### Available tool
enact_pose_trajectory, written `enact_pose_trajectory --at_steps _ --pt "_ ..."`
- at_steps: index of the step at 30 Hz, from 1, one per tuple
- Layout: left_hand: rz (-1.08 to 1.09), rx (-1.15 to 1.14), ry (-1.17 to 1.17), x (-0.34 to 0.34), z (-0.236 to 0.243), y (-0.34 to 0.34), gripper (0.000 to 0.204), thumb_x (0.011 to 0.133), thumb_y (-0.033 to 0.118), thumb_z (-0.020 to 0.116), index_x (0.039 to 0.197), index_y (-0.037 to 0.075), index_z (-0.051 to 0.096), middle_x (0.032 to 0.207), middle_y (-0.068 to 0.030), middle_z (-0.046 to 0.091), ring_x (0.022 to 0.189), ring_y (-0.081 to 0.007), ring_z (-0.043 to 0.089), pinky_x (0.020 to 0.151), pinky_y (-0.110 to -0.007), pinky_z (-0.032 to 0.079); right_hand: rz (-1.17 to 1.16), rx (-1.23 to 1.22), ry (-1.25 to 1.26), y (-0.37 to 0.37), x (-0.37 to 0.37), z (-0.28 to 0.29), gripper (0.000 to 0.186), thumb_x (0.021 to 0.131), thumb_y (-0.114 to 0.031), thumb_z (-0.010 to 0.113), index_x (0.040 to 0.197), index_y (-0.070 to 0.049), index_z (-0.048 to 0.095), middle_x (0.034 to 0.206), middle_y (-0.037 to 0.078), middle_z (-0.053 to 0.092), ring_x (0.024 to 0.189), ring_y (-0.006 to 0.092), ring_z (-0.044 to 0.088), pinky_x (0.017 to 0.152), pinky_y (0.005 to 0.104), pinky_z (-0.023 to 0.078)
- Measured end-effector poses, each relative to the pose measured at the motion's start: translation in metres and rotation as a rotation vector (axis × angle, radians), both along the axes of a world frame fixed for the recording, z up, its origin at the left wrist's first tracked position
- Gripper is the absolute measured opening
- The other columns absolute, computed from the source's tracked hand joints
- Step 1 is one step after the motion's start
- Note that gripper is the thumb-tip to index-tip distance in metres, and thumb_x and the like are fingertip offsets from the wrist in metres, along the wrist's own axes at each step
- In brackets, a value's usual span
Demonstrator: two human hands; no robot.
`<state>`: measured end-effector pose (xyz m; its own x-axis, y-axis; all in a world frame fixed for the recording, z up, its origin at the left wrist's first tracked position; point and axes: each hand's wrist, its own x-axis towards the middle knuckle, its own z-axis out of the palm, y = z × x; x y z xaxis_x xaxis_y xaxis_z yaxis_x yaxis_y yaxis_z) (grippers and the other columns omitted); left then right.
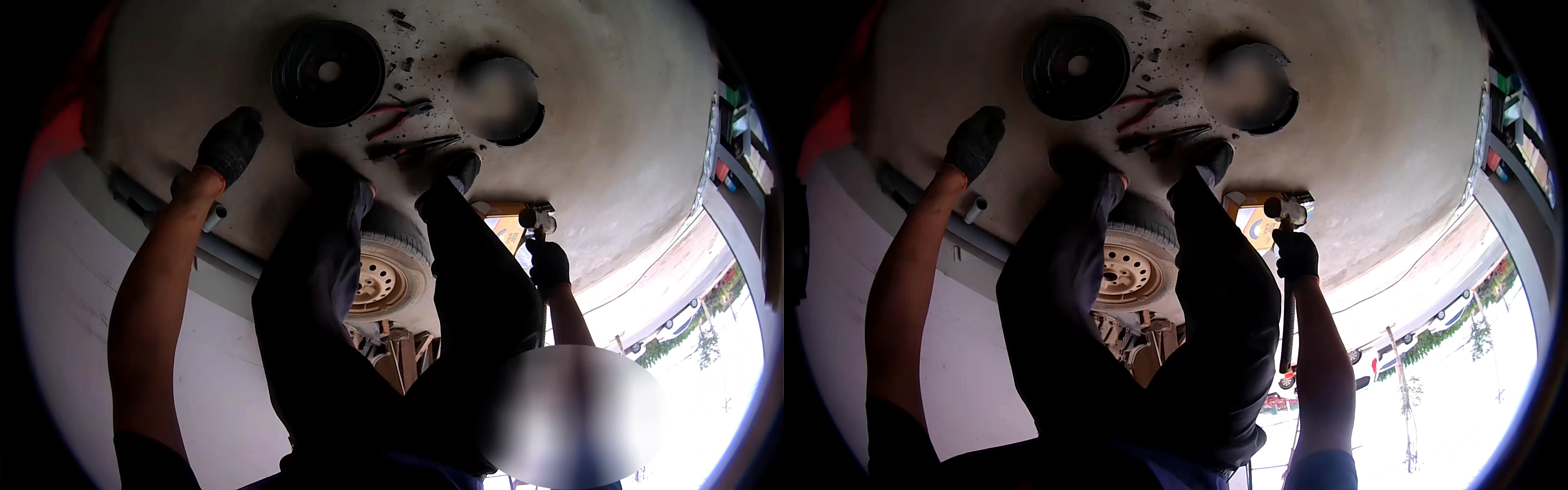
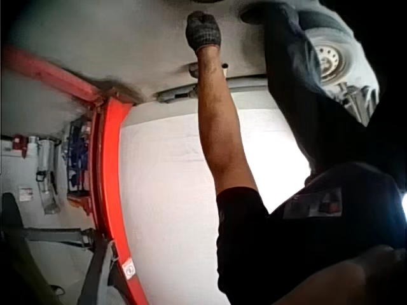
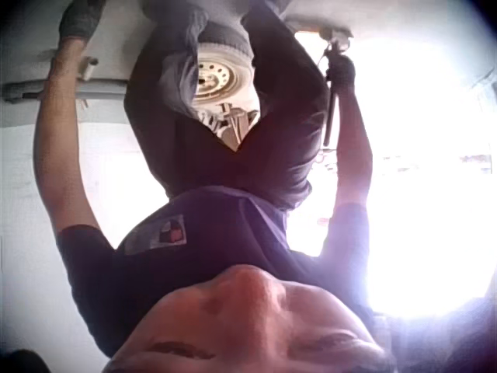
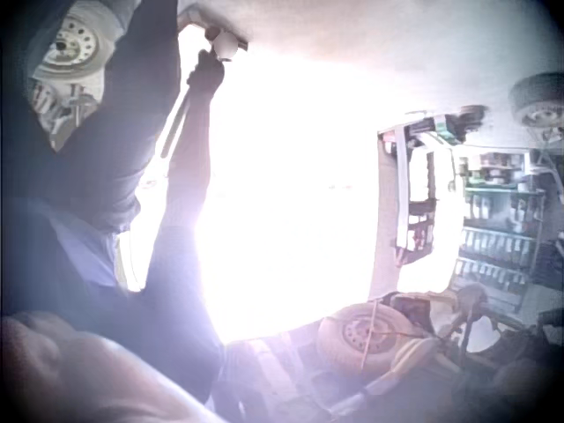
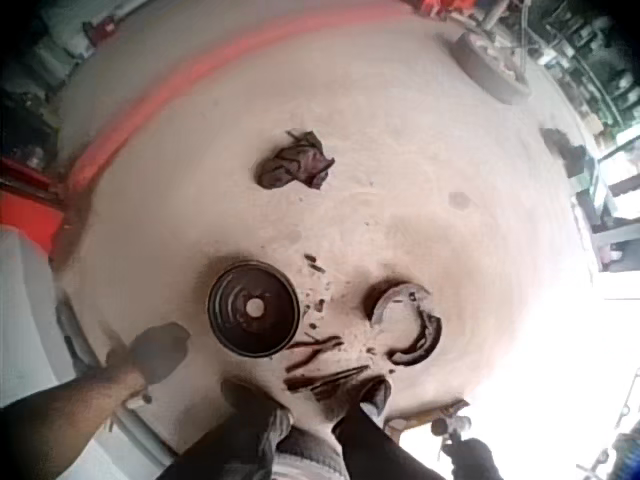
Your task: The person cleans a brake drum with a cloth, removes worn brake shoes from the ground, and unboxes new brake shoes. They then align the new shoes with the springs and components on the floor.
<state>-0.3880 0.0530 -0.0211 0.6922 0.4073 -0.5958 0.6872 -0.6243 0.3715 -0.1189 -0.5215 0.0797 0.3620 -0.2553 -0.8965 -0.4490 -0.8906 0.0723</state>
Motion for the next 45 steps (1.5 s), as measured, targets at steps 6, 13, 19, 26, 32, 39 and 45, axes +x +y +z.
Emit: enact_pose_trajectory --at_steps 6,13,19,26,32,39,45 --pt "-0.288 -0.291 -0.099 0.187 0.007 -0.152 0.025 0.093 0.013 0.062 0.117 0.006 0.065 0.107 -0.0166 0.069 0.101 -0.0304 0.066 0.092 -0.037 0.051 0.413 0.273 -0.291 -0.088 -0.051 -0.161 0.019 0.083 -0.026 0.071 0.079 -0.012 0.058 0.062 0.006 0.053 0.052 0.0234 0.055 0.046 0.0394 0.043" --pt "-0.677 -0.287 -0.025 0.308 -0.066 -0.302 0.027 0.092 0.027 0.062 0.107 0.005 0.069 0.104 -0.0198 0.068 0.098 -0.0368 0.065 0.087 -0.044 0.051 -0.616 0.051 -0.609 -0.106 0.046 -0.301 0.032 0.085 -0.034 0.072 0.074 -0.009 0.056 0.054 0.003 0.049 0.041 0.0177 0.050 0.040 0.0348 0.040" --pt "-1.686 0.429 -0.596 0.312 -0.173 -0.307 0.038 0.093 0.027 0.061 0.120 0.001 0.064 0.111 -0.0252 0.065 0.101 -0.0390 0.063 0.088 -0.043 0.051 -0.017 0.084 -1.044 -0.049 0.037 -0.325 0.035 0.083 -0.026 0.071 0.110 -0.004 0.065 0.096 0.018 0.066 0.092 0.0349 0.066 0.082 0.0428 0.053" --pt "-0.553 -0.290 -0.279 0.302 -0.163 -0.279 0.036 0.096 0.022 0.058 0.125 0.002 0.062 0.115 -0.0203 0.068 0.103 -0.0327 0.066 0.091 -0.041 0.051 -0.429 -0.123 -1.146 -0.212 -0.099 -0.273 0.034 0.085 -0.020 0.068 0.114 -0.004 0.065 0.116 0.017 0.066 0.108 0.0329 0.063 0.094 0.0422 0.048" --pt "-0.680 -0.056 -0.070 0.282 -0.097 -0.276 0.035 0.093 0.019 0.062 0.125 0.005 0.061 0.095 -0.0124 0.069 0.084 -0.0168 0.064 0.078 -0.034 0.053 -1.648 0.216 -0.742 -0.462 -0.192 -0.323 0.064 0.095 -0.040 0.056 0.148 -0.011 0.038 0.150 0.010 0.045 0.139 0.0292 0.039 0.115 0.0436 0.029" --pt "-0.671 0.121 0.186 0.229 -0.103 -0.214 0.043 0.089 0.025 0.064 0.127 0.006 0.061 0.107 -0.0203 0.070 0.097 -0.0351 0.067 0.088 -0.041 0.052 -2.146 0.784 -0.498 -0.431 -0.191 -0.407 0.062 0.089 -0.045 0.069 0.138 -0.011 0.053 0.144 0.012 0.050 0.126 0.0299 0.053 0.112 0.0445 0.040" --pt "-0.610 0.174 0.549 0.179 -0.129 -0.198 0.046 0.084 0.032 0.062 0.120 0.004 0.066 0.109 -0.0221 0.070 0.104 -0.0383 0.067 0.091 -0.043 0.052 -1.998 0.651 -0.701 -0.430 -0.211 -0.414 0.063 0.096 -0.053 0.056 0.147 -0.018 0.045 0.145 0.004 0.049 0.134 0.0263 0.045 0.116 0.0440 0.032"
